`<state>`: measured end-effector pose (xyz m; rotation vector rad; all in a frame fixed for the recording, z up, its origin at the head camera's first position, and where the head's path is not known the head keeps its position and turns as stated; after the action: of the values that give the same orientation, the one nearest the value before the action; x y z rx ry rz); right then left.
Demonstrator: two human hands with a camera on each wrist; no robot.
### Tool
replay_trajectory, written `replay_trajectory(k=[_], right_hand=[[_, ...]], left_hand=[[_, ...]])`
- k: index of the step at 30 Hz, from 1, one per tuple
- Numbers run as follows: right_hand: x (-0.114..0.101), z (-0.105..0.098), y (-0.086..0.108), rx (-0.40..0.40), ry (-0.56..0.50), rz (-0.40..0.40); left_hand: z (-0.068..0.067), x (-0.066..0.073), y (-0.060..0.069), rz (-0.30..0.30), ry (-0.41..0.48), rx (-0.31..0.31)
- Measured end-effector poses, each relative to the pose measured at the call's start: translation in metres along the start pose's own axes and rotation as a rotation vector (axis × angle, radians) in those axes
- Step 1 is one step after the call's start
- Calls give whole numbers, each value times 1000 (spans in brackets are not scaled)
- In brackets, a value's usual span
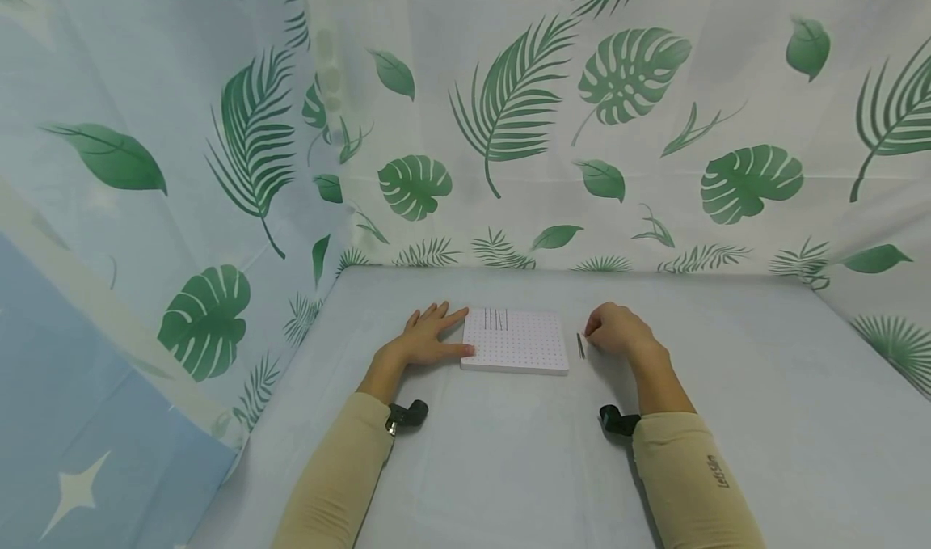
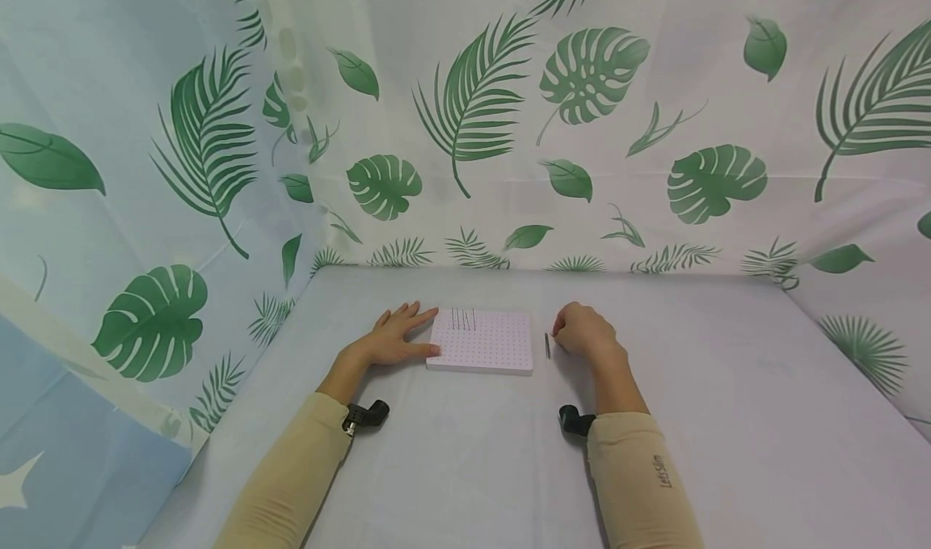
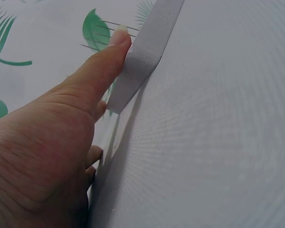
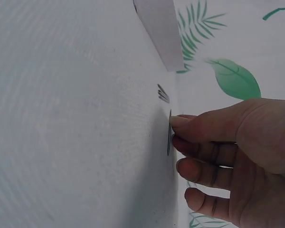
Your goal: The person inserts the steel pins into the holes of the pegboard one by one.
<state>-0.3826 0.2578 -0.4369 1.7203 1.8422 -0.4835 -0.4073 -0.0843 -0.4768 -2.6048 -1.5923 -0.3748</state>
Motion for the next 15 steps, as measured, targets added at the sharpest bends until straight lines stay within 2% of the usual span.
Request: replay_trajectory(k=[6,15], right_hand=[[-6,1,7,5,87,11],[-8,7,8,-51,157,3]], left_hand=[[0,0,0,0,4,-1],[4,-4,-1,-8,-10,2]])
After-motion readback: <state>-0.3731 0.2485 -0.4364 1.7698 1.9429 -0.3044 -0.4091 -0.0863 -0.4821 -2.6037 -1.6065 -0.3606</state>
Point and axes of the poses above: each hand's wrist, its own y-axis away from the middle knuckle, its own z-axis out of the palm, x = y × z, the point moved 6 cm from there along -y, towards the middle knuckle, and after that the axes turned 13 degrees about -y, right-handed, at the moved point
